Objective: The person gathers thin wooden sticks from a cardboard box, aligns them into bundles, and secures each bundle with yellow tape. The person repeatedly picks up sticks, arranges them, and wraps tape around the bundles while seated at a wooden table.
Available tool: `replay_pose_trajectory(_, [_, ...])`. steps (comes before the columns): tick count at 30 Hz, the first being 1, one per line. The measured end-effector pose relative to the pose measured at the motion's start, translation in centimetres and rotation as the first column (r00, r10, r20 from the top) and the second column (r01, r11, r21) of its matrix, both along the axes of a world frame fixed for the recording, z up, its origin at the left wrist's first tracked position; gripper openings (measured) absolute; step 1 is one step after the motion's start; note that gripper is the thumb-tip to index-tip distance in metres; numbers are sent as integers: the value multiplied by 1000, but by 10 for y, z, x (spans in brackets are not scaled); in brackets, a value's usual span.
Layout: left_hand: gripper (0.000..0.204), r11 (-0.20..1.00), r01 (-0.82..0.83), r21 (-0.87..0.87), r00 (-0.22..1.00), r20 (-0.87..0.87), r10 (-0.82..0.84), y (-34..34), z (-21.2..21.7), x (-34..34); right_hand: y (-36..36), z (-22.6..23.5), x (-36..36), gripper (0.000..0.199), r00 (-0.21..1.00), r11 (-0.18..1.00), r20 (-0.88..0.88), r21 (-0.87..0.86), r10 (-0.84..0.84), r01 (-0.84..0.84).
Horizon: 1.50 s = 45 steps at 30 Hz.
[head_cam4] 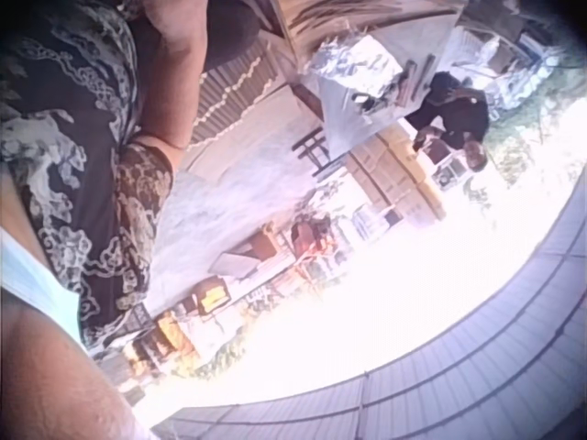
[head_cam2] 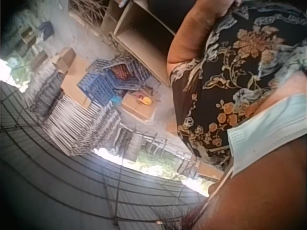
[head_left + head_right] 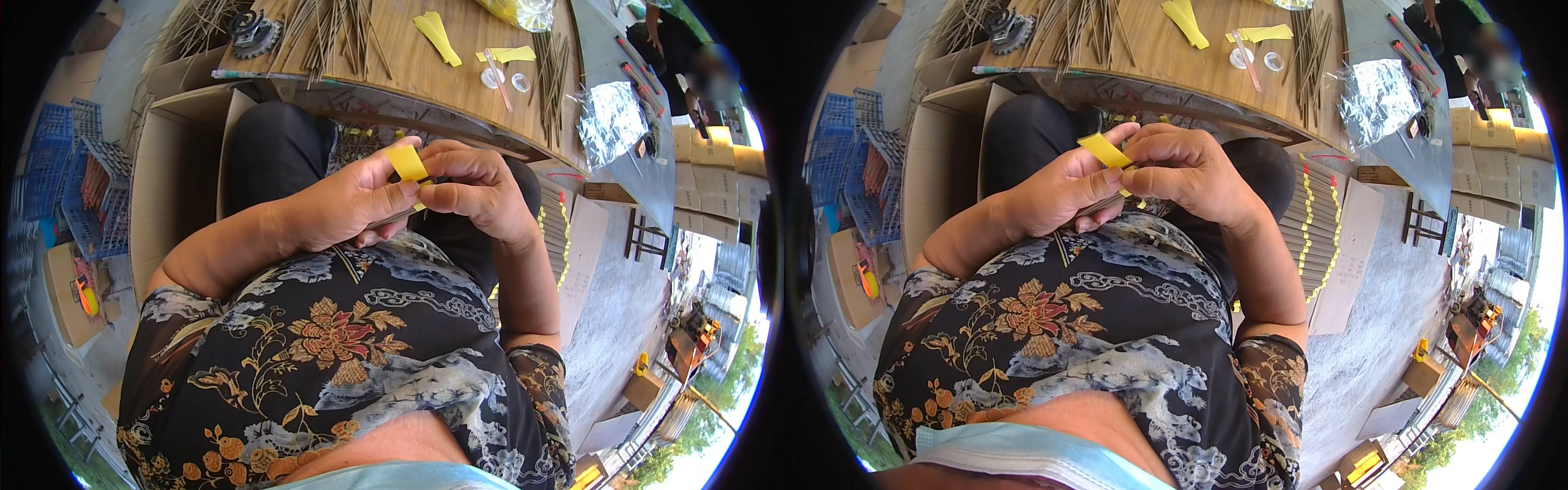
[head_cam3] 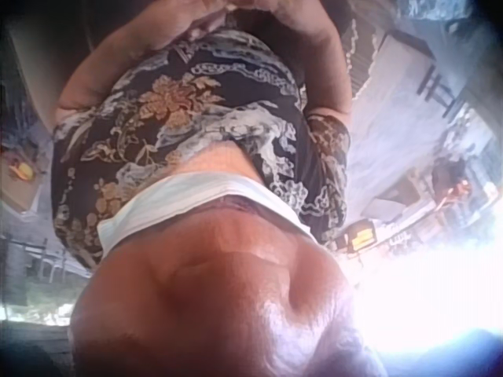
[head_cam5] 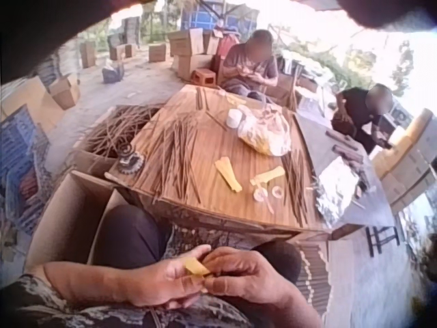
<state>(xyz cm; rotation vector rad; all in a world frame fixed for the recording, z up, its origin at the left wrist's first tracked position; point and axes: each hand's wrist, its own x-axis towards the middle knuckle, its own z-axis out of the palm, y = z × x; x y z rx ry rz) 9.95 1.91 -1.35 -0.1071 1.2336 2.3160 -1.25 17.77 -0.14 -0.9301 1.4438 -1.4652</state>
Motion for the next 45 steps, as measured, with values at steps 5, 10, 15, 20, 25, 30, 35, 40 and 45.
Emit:
replay_pose_trajectory(5, [59, 999, 34, 17, 999, -22, -34, -2, -2, 0, 0, 2, 0, 14, 995, 1000, -95, -5, -20, 19])
replay_pose_trajectory(10, [57, 998, 31, 48, 999, -43, -29, -2, -9, 1, 2, 3, -2, 18, 946, 997, -323, -79, -6, -21])
replay_pose_trajectory(15, [46, 992, 51, 113, 995, -87, -41, -2, 0, -2, 2, 14, -4, 14, 865, 994, -501, -79, 28, -78])
replay_pose_trajectory(20, [43, 981, 30, 191, 999, -16, -28, -1, 4, -4, -1, 27, -5, 17, 722, 993, -690, -41, 51, -110])
replay_pose_trajectory(25, [41, 977, 4, 215, 999, 47, -14, -4, 7, -6, -1, 27, -7, 27, 566, 990, -824, -88, -10, -111])
replay_pose_trajectory(30, [33, 962, 19, 274, 998, 46, -33, -8, -2, -6, -4, 27, -5, 25, 436, 978, -895, -165, -92, -131])
replay_pose_trajectory(35, [33, 970, 17, 242, 997, 75, -36, -7, 4, -8, -8, 28, -9, 23, 323, 943, -932, -244, -163, -228])
replay_pose_trajectory(40, [30, 951, 50, 305, 990, 113, -89, -13, 3, -8, -13, 29, -12, 20, 216, 878, -941, -324, -261, -352])
replay_pose_trajectory(45, [34, 976, 27, 215, 995, 86, -46, -14, 10, -11, -12, 31, -15, 24, 164, 890, -951, -303, -261, -342])
